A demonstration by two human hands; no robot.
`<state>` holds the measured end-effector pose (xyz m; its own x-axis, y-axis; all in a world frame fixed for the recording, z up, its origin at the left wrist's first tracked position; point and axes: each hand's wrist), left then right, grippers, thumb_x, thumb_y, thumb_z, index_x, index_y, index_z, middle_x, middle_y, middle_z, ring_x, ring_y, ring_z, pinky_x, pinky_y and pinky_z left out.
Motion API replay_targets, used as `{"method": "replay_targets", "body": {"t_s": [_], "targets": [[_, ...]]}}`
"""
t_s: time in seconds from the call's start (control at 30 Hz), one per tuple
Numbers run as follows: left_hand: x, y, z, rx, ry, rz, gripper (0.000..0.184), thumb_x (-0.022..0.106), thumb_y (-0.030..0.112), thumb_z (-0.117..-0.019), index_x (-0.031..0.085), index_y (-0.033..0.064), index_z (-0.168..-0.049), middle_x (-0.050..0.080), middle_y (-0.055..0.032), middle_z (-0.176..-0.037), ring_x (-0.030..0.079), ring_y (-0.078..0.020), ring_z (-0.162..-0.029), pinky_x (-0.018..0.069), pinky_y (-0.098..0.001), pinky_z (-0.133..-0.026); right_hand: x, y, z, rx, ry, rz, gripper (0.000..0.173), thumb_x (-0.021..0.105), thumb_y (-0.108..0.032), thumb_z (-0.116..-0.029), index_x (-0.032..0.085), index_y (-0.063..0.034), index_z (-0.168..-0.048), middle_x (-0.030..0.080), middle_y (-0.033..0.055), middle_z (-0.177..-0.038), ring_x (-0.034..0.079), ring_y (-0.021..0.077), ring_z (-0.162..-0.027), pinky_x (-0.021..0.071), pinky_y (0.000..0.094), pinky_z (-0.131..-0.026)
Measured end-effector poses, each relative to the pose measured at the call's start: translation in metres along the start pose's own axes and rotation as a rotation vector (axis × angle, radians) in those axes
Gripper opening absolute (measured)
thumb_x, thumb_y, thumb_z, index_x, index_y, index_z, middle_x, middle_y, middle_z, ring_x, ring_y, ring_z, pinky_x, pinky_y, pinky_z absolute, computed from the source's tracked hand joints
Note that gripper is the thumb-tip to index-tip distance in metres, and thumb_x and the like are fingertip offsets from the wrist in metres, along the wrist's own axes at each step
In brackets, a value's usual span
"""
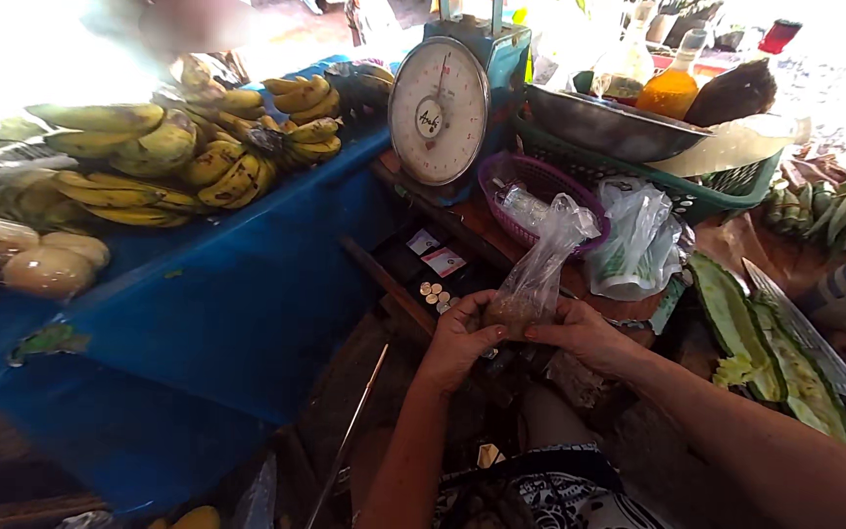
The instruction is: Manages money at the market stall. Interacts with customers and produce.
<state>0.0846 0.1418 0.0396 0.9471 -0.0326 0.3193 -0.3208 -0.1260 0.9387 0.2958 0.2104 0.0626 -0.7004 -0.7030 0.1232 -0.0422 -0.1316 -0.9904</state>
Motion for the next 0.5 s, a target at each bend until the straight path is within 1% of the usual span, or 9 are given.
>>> {"method": "replay_targets", "body": {"t_s": [0.03, 0.1, 0.17, 0.23, 0.3, 0.33, 0.4, 0.47, 0.5], "targets": [[0.001, 0.000, 0.000, -0.003, 0.008, -0.009, 0.044, 0.072, -0.008, -0.0845, 0.060, -0.0065, -0.127, 0.069, -0.0130, -0.119, 0.069, -0.0201, -0.107, 0.0583, -0.0366, -0.096, 0.000, 0.003, 0.000, 0.002, -0.004, 0.013, 0.037, 0.066, -0.001, -0.0930, 0.058, 0.0016, -0.129, 0.073, 0.0067, -0.113, 0.071, 0.0124, -0.103, 0.0590, 0.0294, -0.094], [0.002, 0.000, 0.000, -0.003, 0.043, -0.039, 0.046, 0.069, -0.009, -0.0846, 0.058, -0.0066, -0.129, 0.067, -0.0149, -0.123, 0.068, -0.0213, -0.108, 0.0586, -0.0370, -0.095, 0.002, 0.010, 0.001, 0.023, 0.004, 0.037, 0.029, 0.064, -0.004, -0.0955, 0.060, -0.0002, -0.124, 0.073, 0.0045, -0.107, 0.071, 0.0107, -0.097, 0.0599, 0.0286, -0.090], [0.008, 0.002, -0.001, -0.004, 0.122, -0.113, 0.046, 0.064, -0.012, -0.0835, 0.059, -0.0066, -0.128, 0.066, -0.0162, -0.124, 0.068, -0.0214, -0.109, 0.0585, -0.0355, -0.095, 0.005, 0.015, 0.001, 0.021, 0.015, 0.076, 0.022, 0.061, -0.011, -0.0999, 0.062, -0.0019, -0.120, 0.072, 0.0029, -0.104, 0.070, 0.0092, -0.095, 0.0588, 0.0281, -0.089], [0.015, 0.003, -0.003, -0.003, 0.202, -0.250, 0.041, 0.062, -0.011, -0.0819, 0.064, -0.0037, -0.122, 0.066, -0.0134, -0.122, 0.066, -0.0176, -0.109, 0.0578, -0.0317, -0.093, 0.007, 0.016, 0.002, 0.025, 0.041, 0.087, 0.023, 0.053, -0.016, -0.1055, 0.061, -0.0002, -0.120, 0.071, 0.0044, -0.105, 0.071, 0.0104, -0.097, 0.0602, 0.0301, -0.091], [0.020, 0.002, -0.004, -0.010, 0.255, -0.447, 0.038, 0.063, -0.007, -0.0833, 0.069, 0.0020, -0.119, 0.064, -0.0104, -0.126, 0.062, -0.0147, -0.116, 0.0541, -0.0296, -0.097, 0.007, 0.017, 0.001, 0.028, 0.068, 0.139, 0.028, 0.046, -0.020, -0.1091, 0.062, 0.0006, -0.119, 0.071, 0.0058, -0.105, 0.071, 0.0110, -0.097, 0.0611, 0.0313, -0.091], [0.022, 0.002, -0.004, -0.022, 0.271, -0.536, 0.037, 0.063, -0.005, -0.0847, 0.070, 0.0044, -0.120, 0.062, -0.0102, -0.130, 0.060, -0.0147, -0.120, 0.0524, -0.0296, -0.100, 0.007, 0.019, 0.001, 0.021, 0.077, 0.195, 0.029, 0.044, -0.022, -0.1098, 0.063, 0.0000, -0.117, 0.071, 0.0050, -0.102, 0.071, 0.0092, -0.095, 0.0605, 0.0299, -0.089], [0.026, 0.003, -0.003, -0.055, 0.273, -0.676, 0.040, 0.060, -0.003, -0.0880, 0.069, 0.0061, -0.125, 0.058, -0.0121, -0.138, 0.057, -0.0160, -0.126, 0.0503, -0.0301, -0.103, 0.007, 0.020, 0.002, 0.005, 0.055, 0.320, 0.033, 0.042, -0.025, -0.1104, 0.064, -0.0008, -0.117, 0.070, 0.0041, -0.100, 0.069, 0.0056, -0.093, 0.0588, 0.0269, -0.088], [0.032, 0.008, -0.002, -0.113, 0.237, -0.796, 0.041, 0.056, -0.003, -0.0923, 0.066, 0.0069, -0.131, 0.053, -0.0138, -0.146, 0.055, -0.0168, -0.130, 0.0489, -0.0298, -0.105, 0.010, 0.017, 0.003, -0.002, 0.014, 0.465, 0.035, 0.041, -0.025, -0.1108, 0.063, -0.0002, -0.120, 0.067, 0.0044, -0.099, 0.064, 0.0029, -0.090, 0.0539, 0.0230, -0.085], [0.034, 0.011, -0.002, -0.134, 0.208, -0.849, 0.042, 0.054, -0.002, -0.0940, 0.065, 0.0064, -0.133, 0.052, -0.0145, -0.147, 0.054, -0.0178, -0.131, 0.0479, -0.0303, -0.107, 0.011, 0.015, 0.004, -0.005, -0.014, 0.525, 0.036, 0.040, -0.025, -0.1108, 0.062, 0.0011, -0.124, 0.067, 0.0063, -0.101, 0.063, 0.0037, -0.091, 0.0520, 0.0233, -0.086]]}}
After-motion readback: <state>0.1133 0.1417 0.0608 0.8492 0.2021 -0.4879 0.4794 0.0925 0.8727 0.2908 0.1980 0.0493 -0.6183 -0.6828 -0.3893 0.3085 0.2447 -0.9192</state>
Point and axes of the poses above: each hand's wrist, its own z-axis away from the middle knuckle, its own x-axis out of the palm, y = z × x
